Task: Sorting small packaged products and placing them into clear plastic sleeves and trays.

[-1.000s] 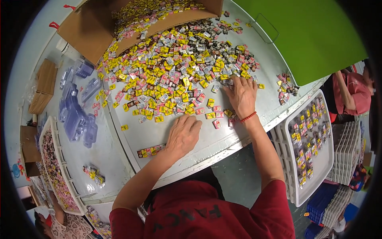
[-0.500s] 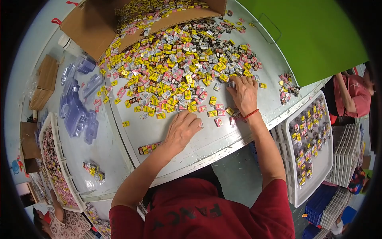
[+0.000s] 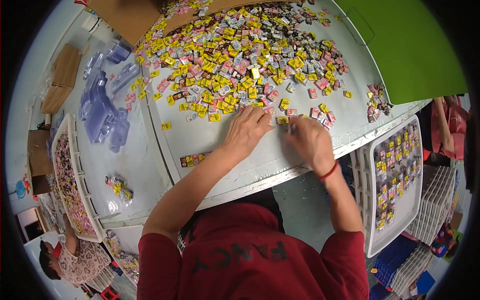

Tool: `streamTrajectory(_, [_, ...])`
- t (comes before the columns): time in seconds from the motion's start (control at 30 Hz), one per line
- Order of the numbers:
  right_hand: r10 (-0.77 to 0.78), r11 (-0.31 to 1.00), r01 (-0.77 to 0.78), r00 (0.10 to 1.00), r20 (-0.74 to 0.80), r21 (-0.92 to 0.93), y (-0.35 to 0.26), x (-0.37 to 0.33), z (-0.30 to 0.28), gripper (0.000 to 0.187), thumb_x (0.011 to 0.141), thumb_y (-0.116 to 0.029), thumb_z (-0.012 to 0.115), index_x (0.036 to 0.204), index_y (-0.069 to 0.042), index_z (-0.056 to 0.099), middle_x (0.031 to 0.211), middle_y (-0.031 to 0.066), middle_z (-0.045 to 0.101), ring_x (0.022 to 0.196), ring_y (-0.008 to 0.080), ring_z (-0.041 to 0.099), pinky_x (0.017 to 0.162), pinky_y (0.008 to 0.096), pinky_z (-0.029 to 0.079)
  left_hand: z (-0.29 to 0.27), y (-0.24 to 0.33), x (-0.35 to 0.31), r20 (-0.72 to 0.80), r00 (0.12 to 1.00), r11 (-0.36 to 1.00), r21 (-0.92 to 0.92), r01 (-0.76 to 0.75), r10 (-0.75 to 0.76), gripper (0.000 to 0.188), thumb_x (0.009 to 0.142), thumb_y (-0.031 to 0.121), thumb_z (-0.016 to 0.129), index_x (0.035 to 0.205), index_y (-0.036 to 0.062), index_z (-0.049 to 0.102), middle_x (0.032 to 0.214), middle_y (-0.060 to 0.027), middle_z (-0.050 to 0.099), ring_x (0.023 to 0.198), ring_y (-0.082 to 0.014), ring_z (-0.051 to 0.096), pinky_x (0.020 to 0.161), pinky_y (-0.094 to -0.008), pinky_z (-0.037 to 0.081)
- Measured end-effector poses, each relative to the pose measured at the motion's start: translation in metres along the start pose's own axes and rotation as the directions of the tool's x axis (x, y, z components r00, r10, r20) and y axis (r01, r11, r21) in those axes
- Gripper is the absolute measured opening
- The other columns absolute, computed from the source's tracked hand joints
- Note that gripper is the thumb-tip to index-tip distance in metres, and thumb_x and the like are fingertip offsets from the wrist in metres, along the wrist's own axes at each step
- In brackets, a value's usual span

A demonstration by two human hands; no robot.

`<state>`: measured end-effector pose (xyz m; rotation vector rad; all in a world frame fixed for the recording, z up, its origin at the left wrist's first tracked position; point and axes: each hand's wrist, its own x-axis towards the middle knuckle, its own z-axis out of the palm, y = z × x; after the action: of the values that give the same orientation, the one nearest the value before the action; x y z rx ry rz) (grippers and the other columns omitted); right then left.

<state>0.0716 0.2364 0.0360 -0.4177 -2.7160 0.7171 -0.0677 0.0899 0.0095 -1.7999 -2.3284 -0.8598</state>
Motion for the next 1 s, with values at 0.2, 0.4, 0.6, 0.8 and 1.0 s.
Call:
streamTrajectory(0.2, [-0.032, 0.993, 0.033, 0.999, 0.010, -0.111, -0.032, -0.039, 0.020, 0.033, 0.073, -0.009, 0.071, 0.103, -0.001, 0.061, 0.090, 0.0130, 0.061, 0.081, 0.0311, 0.061, 0.073, 0.0400, 0.050, 0.002, 0.011, -0.012, 0.007, 0.997, 0.996, 0.025, -0.082, 0.082, 0.023, 0.077, 0.006, 0.061, 0.100, 0.0005, 0.059, 0.098, -0.0104, 0.057, 0.094, -0.0271, 0.055, 0.080, -0.0379, 0.049])
streamTrajectory(0.4, [0.013, 0.999, -0.019, 0.991, -0.130, -0.044, -0.016, -0.042, 0.019, 0.022, 0.078, -0.001, 0.066, 0.099, 0.000, 0.066, 0.099, 0.0156, 0.063, 0.088, 0.0325, 0.061, 0.078, 0.0390, 0.050, 0.008, 0.006, -0.004, -0.003, 1.000, 0.997, -0.073, -0.030, 0.030, 0.026, 0.078, 0.009, 0.066, 0.103, 0.0027, 0.060, 0.097, -0.0128, 0.059, 0.088, -0.0301, 0.058, 0.076, -0.0388, 0.049])
streamTrajectory(0.6, [0.073, 0.986, -0.099, 0.979, -0.188, -0.134, -0.004, -0.034, 0.015, 0.023, 0.081, -0.004, 0.066, 0.104, -0.001, 0.065, 0.096, 0.0160, 0.063, 0.087, 0.0322, 0.061, 0.080, 0.0373, 0.048, 0.013, 0.017, 0.016, 0.042, 0.988, 0.989, -0.024, 0.147, -0.146, 0.025, 0.081, 0.011, 0.068, 0.103, 0.0019, 0.061, 0.091, -0.0143, 0.057, 0.088, -0.0322, 0.058, 0.075, -0.0408, 0.049])
streamTrajectory(0.8, [0.013, 0.957, -0.057, 0.988, -0.155, -0.283, -0.014, -0.047, 0.023, 0.036, 0.080, -0.008, 0.067, 0.116, -0.002, 0.061, 0.113, 0.0138, 0.059, 0.102, 0.0290, 0.055, 0.085, 0.0368, 0.044, 0.004, 0.011, 0.011, 0.079, 0.989, 0.986, -0.102, 0.133, -0.125, 0.021, 0.078, 0.007, 0.068, 0.096, -0.0013, 0.059, 0.090, -0.0164, 0.056, 0.088, -0.0342, 0.058, 0.074, -0.0429, 0.048])
streamTrajectory(1.0, [0.011, 0.987, -0.049, 0.970, -0.242, -0.151, -0.004, -0.041, 0.029, 0.034, 0.078, -0.007, 0.070, 0.111, -0.003, 0.062, 0.110, 0.0120, 0.061, 0.099, 0.0293, 0.056, 0.087, 0.0396, 0.043, 0.013, 0.003, 0.012, 0.050, 0.999, 0.994, -0.104, 0.022, -0.017, 0.028, 0.076, 0.008, 0.070, 0.102, 0.0014, 0.061, 0.099, -0.0125, 0.059, 0.091, -0.0315, 0.058, 0.078, -0.0399, 0.049])
